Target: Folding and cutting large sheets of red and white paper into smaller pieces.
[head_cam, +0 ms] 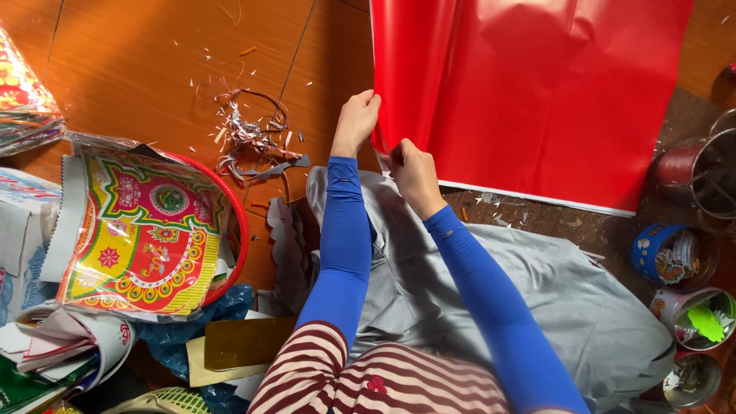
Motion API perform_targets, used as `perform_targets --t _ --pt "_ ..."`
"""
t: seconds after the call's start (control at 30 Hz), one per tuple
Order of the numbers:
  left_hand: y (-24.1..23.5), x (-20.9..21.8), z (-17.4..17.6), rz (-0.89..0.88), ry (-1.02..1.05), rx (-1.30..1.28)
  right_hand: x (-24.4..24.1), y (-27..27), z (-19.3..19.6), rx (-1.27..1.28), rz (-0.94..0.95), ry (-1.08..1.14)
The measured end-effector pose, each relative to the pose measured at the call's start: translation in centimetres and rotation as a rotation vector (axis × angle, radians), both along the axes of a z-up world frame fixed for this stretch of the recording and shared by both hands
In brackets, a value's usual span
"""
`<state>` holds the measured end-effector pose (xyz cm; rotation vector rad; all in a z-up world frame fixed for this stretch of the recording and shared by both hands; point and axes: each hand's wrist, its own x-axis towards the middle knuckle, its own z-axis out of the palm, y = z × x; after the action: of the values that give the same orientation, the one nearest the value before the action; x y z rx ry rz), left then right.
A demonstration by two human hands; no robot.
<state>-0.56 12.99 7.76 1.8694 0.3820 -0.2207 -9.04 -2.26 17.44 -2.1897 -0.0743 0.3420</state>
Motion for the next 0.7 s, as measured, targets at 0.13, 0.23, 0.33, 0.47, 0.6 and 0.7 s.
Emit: perform_targets --t 0.13,0.23,0.33,0.47,0.6,0.7 --pt "-0.1 0.0 0.2 -0.001 0.006 -0.009 0.0 -0.3 -0.7 0.037 -0.018 0.019" --pt "-0.2 -0.1 0.2 0.001 0.032 0.022 -0.2 -0.2 -0.8 0.073 0.002 -0.003" --pt "0.0 0.1 -1.3 0.006 0.024 0.039 -0.5 -0.2 -1.3 0.085 0.115 -0.347" --pt "0.3 0.2 -2.3 0.000 -0.040 0.065 -0.4 -0.5 -3.5 -0.038 0.183 -0.415" --pt "0.1 0.1 -0.6 0.031 -0.010 0.001 0.2 -0.6 -4.0 0.063 0.074 -0.165" --pt "0.1 0.1 -0.8 0.026 -0.001 -0.009 0.5 -0.3 -2.2 0.062 0.037 -0.037"
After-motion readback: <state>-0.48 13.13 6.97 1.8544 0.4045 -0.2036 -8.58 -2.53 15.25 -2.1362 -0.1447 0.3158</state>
